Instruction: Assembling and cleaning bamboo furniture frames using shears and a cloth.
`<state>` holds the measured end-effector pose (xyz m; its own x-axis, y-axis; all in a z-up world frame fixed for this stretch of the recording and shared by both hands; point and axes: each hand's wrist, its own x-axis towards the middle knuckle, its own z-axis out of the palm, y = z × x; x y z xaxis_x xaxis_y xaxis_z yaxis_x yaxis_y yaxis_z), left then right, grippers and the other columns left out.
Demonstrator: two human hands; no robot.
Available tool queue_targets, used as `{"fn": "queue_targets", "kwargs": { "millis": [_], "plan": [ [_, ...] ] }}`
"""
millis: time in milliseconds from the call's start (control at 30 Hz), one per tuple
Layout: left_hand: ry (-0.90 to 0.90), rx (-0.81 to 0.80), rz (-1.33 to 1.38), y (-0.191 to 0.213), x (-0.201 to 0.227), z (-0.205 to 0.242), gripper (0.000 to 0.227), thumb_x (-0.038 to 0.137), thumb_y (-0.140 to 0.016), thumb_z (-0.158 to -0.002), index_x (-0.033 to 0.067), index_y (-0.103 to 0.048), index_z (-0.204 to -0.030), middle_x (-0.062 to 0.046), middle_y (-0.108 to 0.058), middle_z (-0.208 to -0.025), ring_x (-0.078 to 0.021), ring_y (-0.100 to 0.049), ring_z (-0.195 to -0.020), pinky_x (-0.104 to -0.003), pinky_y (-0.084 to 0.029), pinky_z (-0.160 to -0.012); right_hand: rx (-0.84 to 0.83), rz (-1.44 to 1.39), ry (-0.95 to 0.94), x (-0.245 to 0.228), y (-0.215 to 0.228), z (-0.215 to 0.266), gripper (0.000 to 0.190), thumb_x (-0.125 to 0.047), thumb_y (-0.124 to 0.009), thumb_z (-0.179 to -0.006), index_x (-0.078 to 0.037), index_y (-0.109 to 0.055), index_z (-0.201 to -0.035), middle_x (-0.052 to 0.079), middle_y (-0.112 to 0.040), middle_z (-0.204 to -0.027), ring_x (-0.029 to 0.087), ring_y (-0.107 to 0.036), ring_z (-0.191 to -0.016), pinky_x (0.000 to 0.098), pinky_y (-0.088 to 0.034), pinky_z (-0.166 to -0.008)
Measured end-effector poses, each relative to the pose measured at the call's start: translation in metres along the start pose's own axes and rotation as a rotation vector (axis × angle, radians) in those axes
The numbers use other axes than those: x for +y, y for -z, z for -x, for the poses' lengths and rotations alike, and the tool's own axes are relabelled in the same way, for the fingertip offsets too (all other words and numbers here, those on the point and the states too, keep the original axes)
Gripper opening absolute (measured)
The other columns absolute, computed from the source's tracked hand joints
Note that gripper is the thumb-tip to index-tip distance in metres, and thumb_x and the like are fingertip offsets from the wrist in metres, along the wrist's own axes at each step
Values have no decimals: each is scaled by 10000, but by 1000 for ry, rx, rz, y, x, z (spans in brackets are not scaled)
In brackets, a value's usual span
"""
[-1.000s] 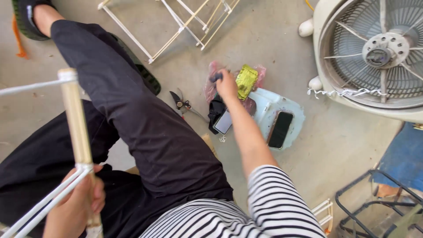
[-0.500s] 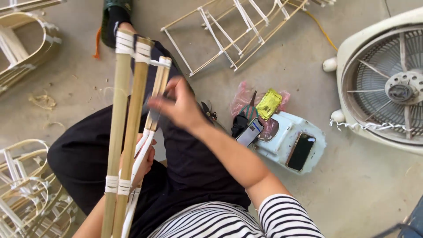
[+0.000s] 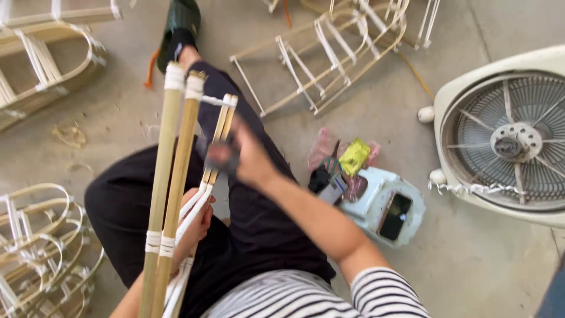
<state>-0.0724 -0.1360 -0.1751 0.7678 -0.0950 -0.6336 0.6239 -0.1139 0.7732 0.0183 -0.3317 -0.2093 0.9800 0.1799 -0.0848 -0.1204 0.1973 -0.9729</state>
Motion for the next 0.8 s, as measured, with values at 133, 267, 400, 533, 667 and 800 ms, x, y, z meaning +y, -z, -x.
{"fn": "queue_targets", "kwargs": {
  "millis": [133,267,400,533,667,800],
  "plan": [
    [-142,143,101,31,32,-23,260,321,-513,-1059,71,-581,-1039,-18,-473,-572,-111,-406,-405,-265,-316,-355,-299,-503,-235,-5,-8,36,507,-157,-721,-1086,63,-554,-1511,62,-659,-1094,105,-594,-989,254,-486,-882],
    [-150,174,187,29,57,-16,246,321,-526,-1070,80,-575,-1067,-12,-508,-637,-105,-455,-471,-254,-375,-412,-334,-649,-363,-21,-27,49,565,-203,-728,-1002,-13,-524,-1493,-1,-673,-1088,77,-622,-957,236,-512,-851],
    [-278,31,190,25,67,-25,268,302,-542,-1082,49,-579,-1161,-32,-580,-807,-104,-558,-679,-245,-497,-607,-469,-51,-560,-20,-53,48,518,-258,-749,-911,-45,-622,-1365,26,-714,-1061,115,-644,-924,292,-501,-786],
    [-107,-75,505,30,86,12,339,255,-520,-1119,-28,-602,-1287,-25,-659,-997,-128,-587,-838,-263,-481,-690,-511,113,-333,-4,-54,43,387,-283,-740,-958,-21,-729,-1243,79,-783,-1060,117,-707,-970,278,-557,-871],
    [-185,-221,169,29,26,32,394,270,-392,-1086,4,-550,-1330,-44,-657,-1166,-106,-617,-1058,-237,-505,-902,-206,10,-225,-9,-29,41,287,-190,-688,-960,-17,-745,-1181,95,-781,-1050,125,-730,-935,308,-603,-852],
    [17,-152,34,31,-23,51,348,182,-425,-1079,-19,-543,-1337,-78,-632,-1038,-132,-597,-805,-268,-487,-675,-177,-77,-204,-8,-34,48,403,-297,-795,-954,15,-725,-1199,121,-763,-1038,158,-693,-949,322,-540,-885]
  ]
}}
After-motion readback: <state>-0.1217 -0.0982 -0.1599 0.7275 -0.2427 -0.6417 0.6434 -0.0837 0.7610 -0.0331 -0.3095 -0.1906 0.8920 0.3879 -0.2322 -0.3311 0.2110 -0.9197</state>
